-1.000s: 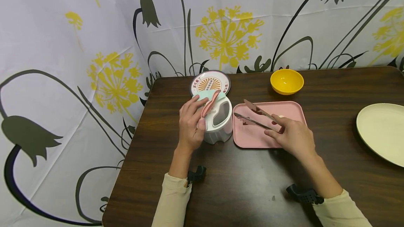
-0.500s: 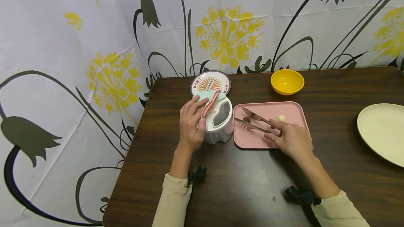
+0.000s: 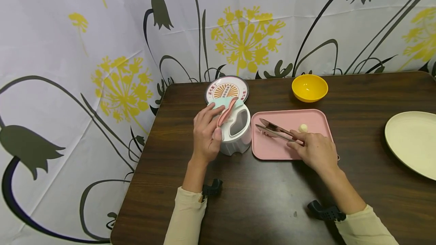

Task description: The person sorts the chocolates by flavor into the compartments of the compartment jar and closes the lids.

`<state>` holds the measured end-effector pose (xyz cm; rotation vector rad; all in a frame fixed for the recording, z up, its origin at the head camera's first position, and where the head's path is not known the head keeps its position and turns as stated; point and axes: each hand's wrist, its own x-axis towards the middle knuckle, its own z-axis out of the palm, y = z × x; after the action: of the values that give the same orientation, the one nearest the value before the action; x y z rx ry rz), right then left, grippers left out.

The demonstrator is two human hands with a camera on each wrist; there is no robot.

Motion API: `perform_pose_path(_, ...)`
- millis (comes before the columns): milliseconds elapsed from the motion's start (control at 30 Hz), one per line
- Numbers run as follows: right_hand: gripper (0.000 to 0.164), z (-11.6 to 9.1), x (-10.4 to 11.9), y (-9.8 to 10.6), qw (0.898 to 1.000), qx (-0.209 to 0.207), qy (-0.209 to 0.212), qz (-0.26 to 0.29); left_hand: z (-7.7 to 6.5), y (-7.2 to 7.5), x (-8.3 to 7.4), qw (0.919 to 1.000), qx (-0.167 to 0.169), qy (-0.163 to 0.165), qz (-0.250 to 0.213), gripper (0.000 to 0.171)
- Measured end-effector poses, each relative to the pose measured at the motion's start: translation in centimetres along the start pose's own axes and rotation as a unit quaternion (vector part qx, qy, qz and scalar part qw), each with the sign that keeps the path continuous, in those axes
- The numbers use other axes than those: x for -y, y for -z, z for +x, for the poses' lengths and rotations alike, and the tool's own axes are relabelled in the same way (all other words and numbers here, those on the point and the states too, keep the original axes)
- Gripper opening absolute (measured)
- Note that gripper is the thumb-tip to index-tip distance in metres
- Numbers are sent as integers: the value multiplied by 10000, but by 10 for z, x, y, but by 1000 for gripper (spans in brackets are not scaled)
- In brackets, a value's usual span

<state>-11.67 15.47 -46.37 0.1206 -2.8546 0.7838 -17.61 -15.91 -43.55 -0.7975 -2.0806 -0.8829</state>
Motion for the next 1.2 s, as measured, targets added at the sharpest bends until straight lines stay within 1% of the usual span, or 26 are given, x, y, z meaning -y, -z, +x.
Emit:
perform_pose_path(333, 46, -2, 0, 2, 9999, -110, -47, -6, 0, 1, -1, 10000, 0, 37, 12, 58)
perform_pose_path(533, 46, -3, 2, 9, 9995, -324, 12, -27, 1, 1, -1, 10000, 0, 0, 15, 56)
perform_pose_path(633, 46, -4, 5, 16, 9984, -545, 138, -6, 1, 1, -1, 10000, 11, 0, 15, 55)
perform_pose_path(700, 45, -5, 8, 22, 9967, -764, 271, 9, 1, 1, -1, 10000, 21, 13, 12, 55)
perform_pose_path(900, 45, -6, 21, 42, 9882, -1365, 681, 158, 2, 2, -3, 10000, 18, 19, 5, 56)
perform_pose_path(1033, 45, -7, 32, 53, 9825, -1627, 885, 208, 2, 2, -2, 10000, 15, 24, -4, 57)
perform_pose_path(1200, 46, -9, 44, 64, 9753, -1856, 1173, 225, 1, 2, -2, 10000, 29, 25, -27, 57)
